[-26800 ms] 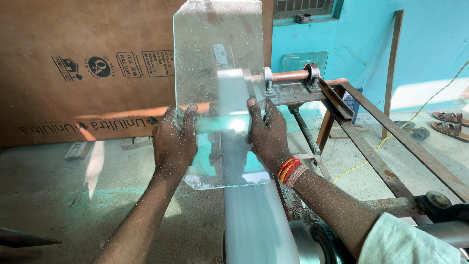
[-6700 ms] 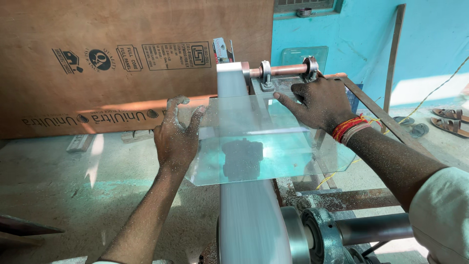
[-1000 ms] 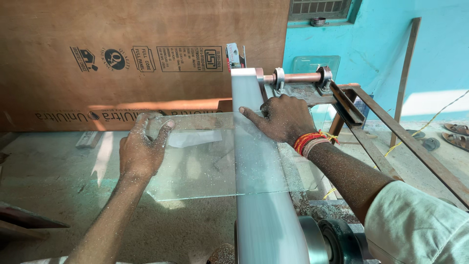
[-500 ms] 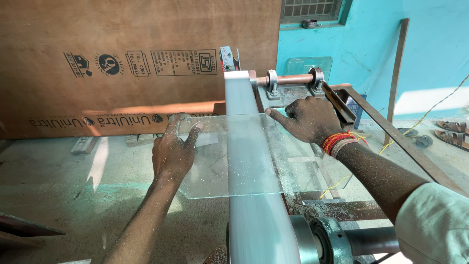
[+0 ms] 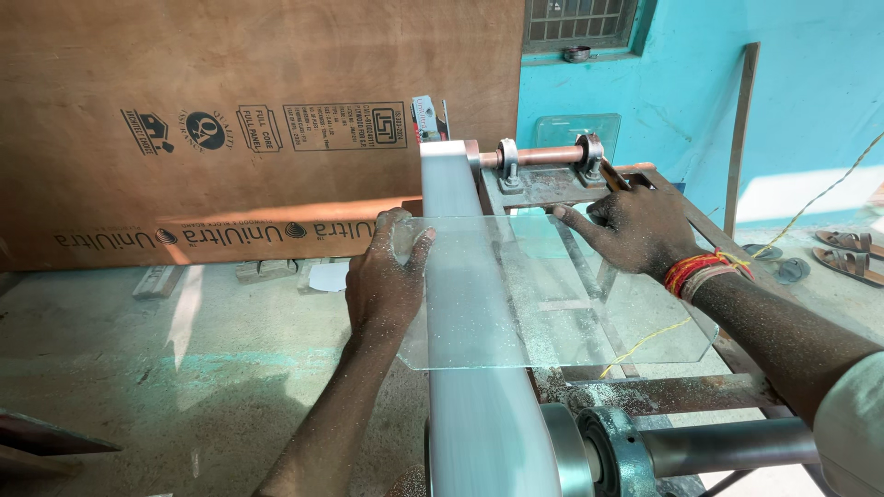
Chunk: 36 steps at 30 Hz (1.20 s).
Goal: The person sands the edges of a piece of glass by holding it against a moving belt sander.
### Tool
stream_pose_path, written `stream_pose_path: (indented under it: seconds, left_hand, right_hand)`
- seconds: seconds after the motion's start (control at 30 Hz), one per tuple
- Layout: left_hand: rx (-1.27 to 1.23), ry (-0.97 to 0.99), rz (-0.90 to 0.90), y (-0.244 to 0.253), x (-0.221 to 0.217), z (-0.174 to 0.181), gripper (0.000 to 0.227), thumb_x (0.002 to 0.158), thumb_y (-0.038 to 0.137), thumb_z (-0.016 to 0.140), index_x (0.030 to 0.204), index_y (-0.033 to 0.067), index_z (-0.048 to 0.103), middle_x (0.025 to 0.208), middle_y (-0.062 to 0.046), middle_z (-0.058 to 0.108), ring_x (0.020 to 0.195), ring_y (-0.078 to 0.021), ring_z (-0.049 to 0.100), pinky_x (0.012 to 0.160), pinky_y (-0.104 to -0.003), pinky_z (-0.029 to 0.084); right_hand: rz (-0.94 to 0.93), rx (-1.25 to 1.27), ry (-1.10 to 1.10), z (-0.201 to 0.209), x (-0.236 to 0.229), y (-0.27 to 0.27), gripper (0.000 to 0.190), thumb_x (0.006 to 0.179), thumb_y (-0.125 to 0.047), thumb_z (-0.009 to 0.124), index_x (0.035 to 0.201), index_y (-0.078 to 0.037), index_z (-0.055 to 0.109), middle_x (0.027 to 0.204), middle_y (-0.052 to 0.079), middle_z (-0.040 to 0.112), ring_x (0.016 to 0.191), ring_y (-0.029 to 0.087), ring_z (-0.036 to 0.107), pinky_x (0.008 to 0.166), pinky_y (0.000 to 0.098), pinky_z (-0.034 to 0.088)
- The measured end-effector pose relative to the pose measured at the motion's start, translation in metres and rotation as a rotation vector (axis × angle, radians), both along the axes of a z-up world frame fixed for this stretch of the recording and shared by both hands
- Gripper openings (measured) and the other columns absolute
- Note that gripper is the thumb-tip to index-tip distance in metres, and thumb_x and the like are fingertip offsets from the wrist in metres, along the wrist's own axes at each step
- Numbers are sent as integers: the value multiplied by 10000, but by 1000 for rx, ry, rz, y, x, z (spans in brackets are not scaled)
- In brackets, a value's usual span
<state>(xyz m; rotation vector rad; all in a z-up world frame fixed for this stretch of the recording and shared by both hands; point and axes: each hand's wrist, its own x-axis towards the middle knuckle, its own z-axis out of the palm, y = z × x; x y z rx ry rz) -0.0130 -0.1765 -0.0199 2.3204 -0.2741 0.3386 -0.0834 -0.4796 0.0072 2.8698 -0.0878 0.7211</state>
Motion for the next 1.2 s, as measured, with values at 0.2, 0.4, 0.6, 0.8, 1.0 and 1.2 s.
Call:
stream_pose_path:
  seconds: [0.2, 0.4, 0.6, 0.8, 1.0, 1.2]
  left_hand:
    - [-41, -50, -41, -17, -8, 4, 560, 948, 551, 610, 1429, 296, 480, 934, -156, 736, 950, -341, 735, 790, -500, 601]
    - [-189, -423, -108, -22, -13, 1, 507, 959, 473, 685, 1374, 212, 558, 899, -180, 770, 786, -357, 747, 712, -489, 578]
    - [-244, -466, -75, -18, -14, 1, 513, 937, 412, 733, 1373, 199, 565, 942, -151, 776, 730, -301, 757, 657, -435, 595]
    - [-247, -420, -23, 4, -6, -1, 515, 941, 419, 732, 1379, 204, 567, 785, -86, 734, 628, -207, 709, 636, -395, 589]
    - [-224, -459, 14, 44, 1, -6, 492, 962, 408, 738, 1368, 187, 567, 795, -40, 640, 596, -161, 601, 748, -415, 504]
    - [-215, -314, 154, 87, -2, 0, 504, 947, 422, 755, 1378, 228, 581, 841, -106, 634, 704, -197, 564, 840, -428, 486]
  right_hand:
    - [-103, 148, 58, 3, -11, -21, 743, 965, -722, 396, 811, -127, 813, 660, 91, 699, 605, 228, 710, 567, 397, 565]
    - [-102, 154, -44, 12, -28, -25, 659, 978, -710, 438, 865, -192, 829, 432, -19, 604, 388, 185, 613, 486, 375, 497]
    - [-17, 102, -186, 18, -34, -18, 570, 939, -657, 521, 972, -162, 803, 417, 3, 594, 343, 185, 587, 398, 387, 454]
    - [-28, 4, -184, 21, -24, 0, 652, 972, -682, 529, 649, -148, 714, 417, -5, 553, 348, 143, 517, 413, 348, 346]
    - [143, -1, -297, 26, -6, 36, 667, 962, -683, 528, 566, -162, 659, 395, -10, 515, 323, 124, 458, 382, 353, 313]
    - [101, -113, -293, 35, 12, 84, 712, 962, -735, 503, 642, -148, 751, 433, 35, 552, 387, 183, 509, 415, 382, 364]
